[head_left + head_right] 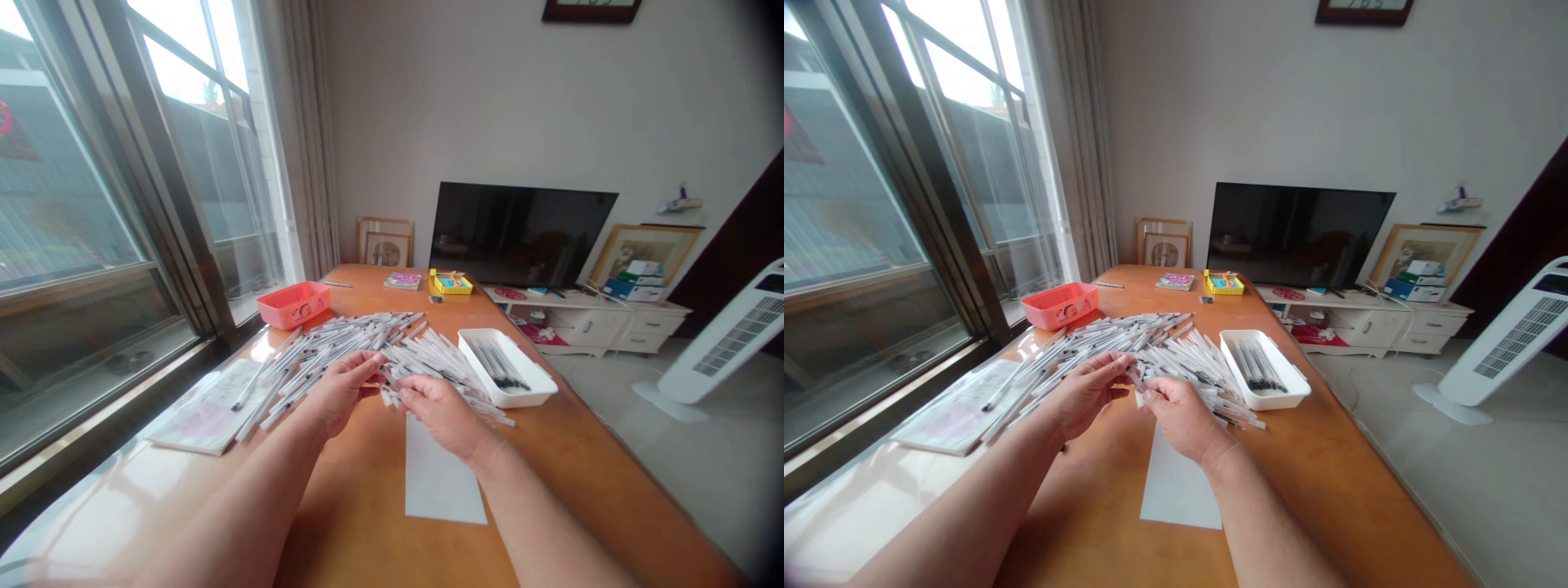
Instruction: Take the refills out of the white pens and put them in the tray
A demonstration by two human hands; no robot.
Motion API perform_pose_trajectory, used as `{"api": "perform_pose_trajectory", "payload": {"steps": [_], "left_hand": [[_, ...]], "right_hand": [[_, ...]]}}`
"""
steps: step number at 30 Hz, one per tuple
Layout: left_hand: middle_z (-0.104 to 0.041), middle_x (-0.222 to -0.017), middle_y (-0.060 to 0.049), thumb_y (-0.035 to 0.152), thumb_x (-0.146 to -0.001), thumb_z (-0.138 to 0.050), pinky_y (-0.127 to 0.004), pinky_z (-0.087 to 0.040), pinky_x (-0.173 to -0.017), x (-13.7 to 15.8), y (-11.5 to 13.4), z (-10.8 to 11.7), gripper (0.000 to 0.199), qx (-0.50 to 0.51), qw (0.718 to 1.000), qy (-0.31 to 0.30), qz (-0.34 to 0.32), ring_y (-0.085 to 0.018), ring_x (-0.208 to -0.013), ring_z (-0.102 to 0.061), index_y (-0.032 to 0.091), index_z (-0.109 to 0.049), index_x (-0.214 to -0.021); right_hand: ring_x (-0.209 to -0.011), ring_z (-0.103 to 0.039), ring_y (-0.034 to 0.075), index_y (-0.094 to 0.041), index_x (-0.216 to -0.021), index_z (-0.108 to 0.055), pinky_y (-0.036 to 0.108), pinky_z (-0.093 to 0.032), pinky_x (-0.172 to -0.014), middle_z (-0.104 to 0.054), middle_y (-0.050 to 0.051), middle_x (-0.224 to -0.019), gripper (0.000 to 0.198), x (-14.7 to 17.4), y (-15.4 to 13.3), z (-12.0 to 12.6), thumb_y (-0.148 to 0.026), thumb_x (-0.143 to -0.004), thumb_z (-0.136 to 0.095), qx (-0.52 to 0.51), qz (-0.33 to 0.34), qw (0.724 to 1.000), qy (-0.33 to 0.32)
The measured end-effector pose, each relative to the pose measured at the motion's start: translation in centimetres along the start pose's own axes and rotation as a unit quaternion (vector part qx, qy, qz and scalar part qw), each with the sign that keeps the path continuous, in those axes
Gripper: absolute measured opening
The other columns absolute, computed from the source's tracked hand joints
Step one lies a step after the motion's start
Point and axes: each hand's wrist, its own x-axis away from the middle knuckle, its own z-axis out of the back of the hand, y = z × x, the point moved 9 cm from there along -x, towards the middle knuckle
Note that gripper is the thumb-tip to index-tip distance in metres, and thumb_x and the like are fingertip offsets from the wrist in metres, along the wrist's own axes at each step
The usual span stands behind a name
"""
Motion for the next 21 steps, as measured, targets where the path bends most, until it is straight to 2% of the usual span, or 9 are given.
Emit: {"api": "perform_pose_trajectory", "payload": {"steps": [2, 4, 6, 10, 12, 14, 17, 21], "left_hand": [[-0.065, -0.075, -0.003, 0.041, -0.077, -0.079, -0.026, -0.044, -0.069, -0.1, -0.2, 0.2, 0.027, -0.007, 1.0, 0.011, -0.002, -0.012, -0.069, -0.058, 0.017, -0.067, -0.081], [-0.064, -0.071, -0.002, 0.038, -0.077, -0.08, -0.025, -0.044, -0.069, -0.2, -0.1, 0.2, 0.027, 0.001, 1.0, 0.003, -0.011, -0.011, -0.067, -0.057, 0.016, -0.066, -0.075], [-0.066, -0.074, -0.004, 0.035, -0.077, -0.08, -0.026, -0.045, -0.072, -0.2, 0.1, 0.0, 0.024, 0.016, 1.0, -0.017, -0.018, -0.013, -0.071, -0.059, 0.014, -0.068, -0.077], [-0.071, -0.094, -0.01, 0.033, -0.08, -0.078, -0.029, -0.048, -0.081, -0.1, 0.6, -0.8, 0.023, 0.043, 0.997, -0.055, -0.025, -0.016, -0.082, -0.063, 0.013, -0.073, -0.09], [-0.071, -0.097, -0.011, 0.034, -0.08, -0.077, -0.03, -0.049, -0.082, -0.1, 0.5, -0.8, 0.027, 0.058, 0.997, -0.046, -0.016, -0.016, -0.082, -0.064, 0.013, -0.073, -0.096], [-0.071, -0.089, -0.008, 0.037, -0.081, -0.077, -0.031, -0.05, -0.079, -0.1, 0.0, -0.5, 0.027, 0.067, 0.998, -0.019, -0.002, -0.015, -0.077, -0.064, 0.015, -0.072, -0.096], [-0.067, -0.076, -0.004, 0.037, -0.08, -0.078, -0.029, -0.049, -0.076, -0.2, -0.5, -0.3, 0.024, 0.053, 0.999, -0.005, 0.003, -0.013, -0.072, -0.062, 0.015, -0.068, -0.085], [-0.066, -0.07, -0.003, 0.034, -0.077, -0.08, -0.026, -0.047, -0.072, -0.3, -0.2, 0.0, 0.024, 0.033, 0.999, 0.016, -0.02, -0.011, -0.067, -0.06, 0.015, -0.066, -0.077]], "right_hand": [[-0.074, -0.051, 0.015, -0.018, -0.092, -0.07, 0.03, -0.038, -0.073, -0.063, 0.0, -0.079, 0.023, 0.0, -0.1, 0.0, -0.034, -0.093, -0.053, -0.002, 0.0, 1.0, 0.0], [-0.073, -0.05, 0.015, -0.018, -0.091, -0.07, 0.029, -0.038, -0.072, -0.062, 0.0, -0.078, 0.023, 0.1, -0.2, -0.1, -0.034, -0.092, -0.054, -0.011, 0.0, 1.0, -0.001], [-0.071, -0.049, 0.014, -0.017, -0.093, -0.07, 0.029, -0.037, -0.07, -0.062, 0.0, -0.078, 0.023, 0.2, -0.2, -0.2, -0.034, -0.092, -0.055, -0.027, -0.006, 1.0, -0.005], [-0.064, -0.044, 0.012, -0.017, -0.09, -0.068, 0.028, -0.034, -0.063, -0.061, 0.001, -0.077, 0.023, 0.2, 0.1, -0.3, -0.036, -0.092, -0.056, -0.064, -0.023, 0.998, -0.016], [-0.064, -0.044, 0.012, -0.016, -0.086, -0.067, 0.028, -0.034, -0.062, -0.061, 0.001, -0.076, 0.023, 0.2, 0.0, -0.2, -0.037, -0.091, -0.056, -0.065, -0.015, 0.998, -0.011], [-0.067, -0.046, 0.013, -0.016, -0.086, -0.067, 0.029, -0.035, -0.065, -0.061, 0.001, -0.076, 0.023, 0.1, -0.2, -0.1, -0.036, -0.091, -0.056, -0.056, -0.004, 0.998, -0.003], [-0.073, -0.05, 0.014, -0.017, -0.092, -0.069, 0.03, -0.038, -0.072, -0.062, 0.0, -0.078, 0.023, 0.0, -0.2, -0.2, -0.036, -0.091, -0.056, -0.051, 0.002, 0.999, -0.002], [-0.075, -0.052, 0.014, -0.018, -0.106, -0.065, 0.031, -0.039, -0.073, -0.062, -0.001, -0.081, 0.026, -0.1, 0.4, -0.2, -0.037, -0.088, -0.063, -0.052, -0.009, 0.999, 0.012]]}}
